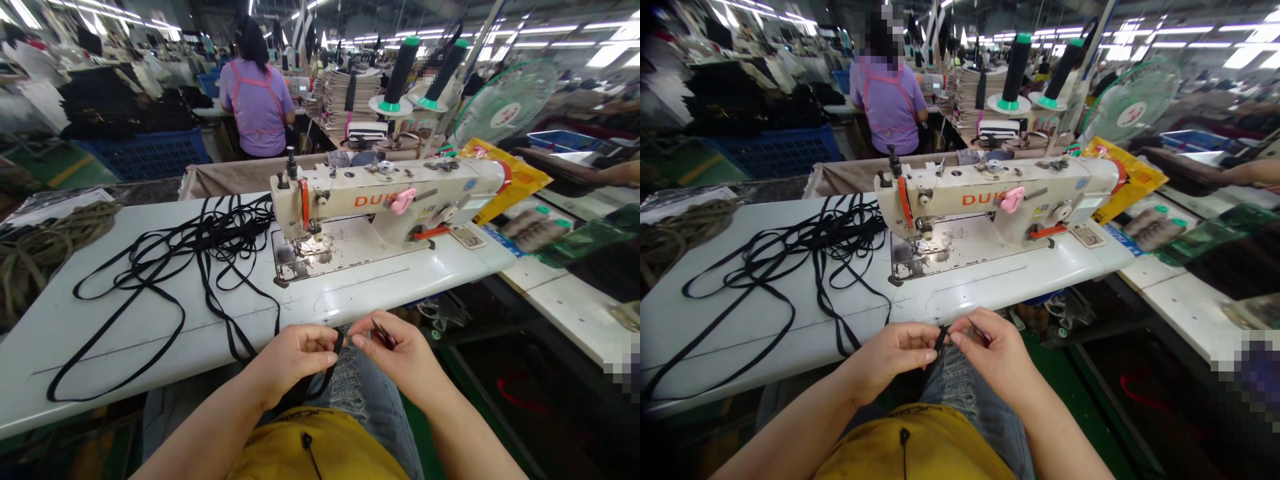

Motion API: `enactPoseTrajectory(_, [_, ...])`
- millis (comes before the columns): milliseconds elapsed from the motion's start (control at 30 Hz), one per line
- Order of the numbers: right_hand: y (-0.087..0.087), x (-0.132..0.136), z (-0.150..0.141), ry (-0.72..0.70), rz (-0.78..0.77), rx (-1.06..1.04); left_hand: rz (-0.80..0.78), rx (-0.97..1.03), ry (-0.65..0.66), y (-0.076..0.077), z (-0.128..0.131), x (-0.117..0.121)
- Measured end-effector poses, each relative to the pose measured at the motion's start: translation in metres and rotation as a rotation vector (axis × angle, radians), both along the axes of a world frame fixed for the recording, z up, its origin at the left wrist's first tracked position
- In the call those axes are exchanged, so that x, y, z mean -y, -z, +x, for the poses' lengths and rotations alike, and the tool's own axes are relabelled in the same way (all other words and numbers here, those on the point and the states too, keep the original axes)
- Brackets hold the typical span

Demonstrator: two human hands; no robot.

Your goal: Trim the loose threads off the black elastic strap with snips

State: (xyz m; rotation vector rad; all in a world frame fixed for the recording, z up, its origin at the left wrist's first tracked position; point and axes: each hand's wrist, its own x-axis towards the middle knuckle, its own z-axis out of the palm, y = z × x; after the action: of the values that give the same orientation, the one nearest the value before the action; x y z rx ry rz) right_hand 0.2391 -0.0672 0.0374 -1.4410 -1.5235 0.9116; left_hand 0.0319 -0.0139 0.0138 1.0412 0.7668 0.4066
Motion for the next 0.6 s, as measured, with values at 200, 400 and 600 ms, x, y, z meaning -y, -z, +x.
enactPoseTrajectory(200, [0.005,0.014,-0.002,-0.083,0.195,0.232,0.026,-0.034,-0.054,0.002,0.004,0.002])
enactPoseTrajectory(400, [0.009,0.014,-0.006,-0.131,0.362,0.633,0.129,-0.05,-0.012,-0.003,0.01,0.005])
enactPoseTrajectory(600, [0.013,0.014,-0.011,-0.11,0.266,0.683,0.053,-0.045,-0.088,0.004,0.008,0.006])
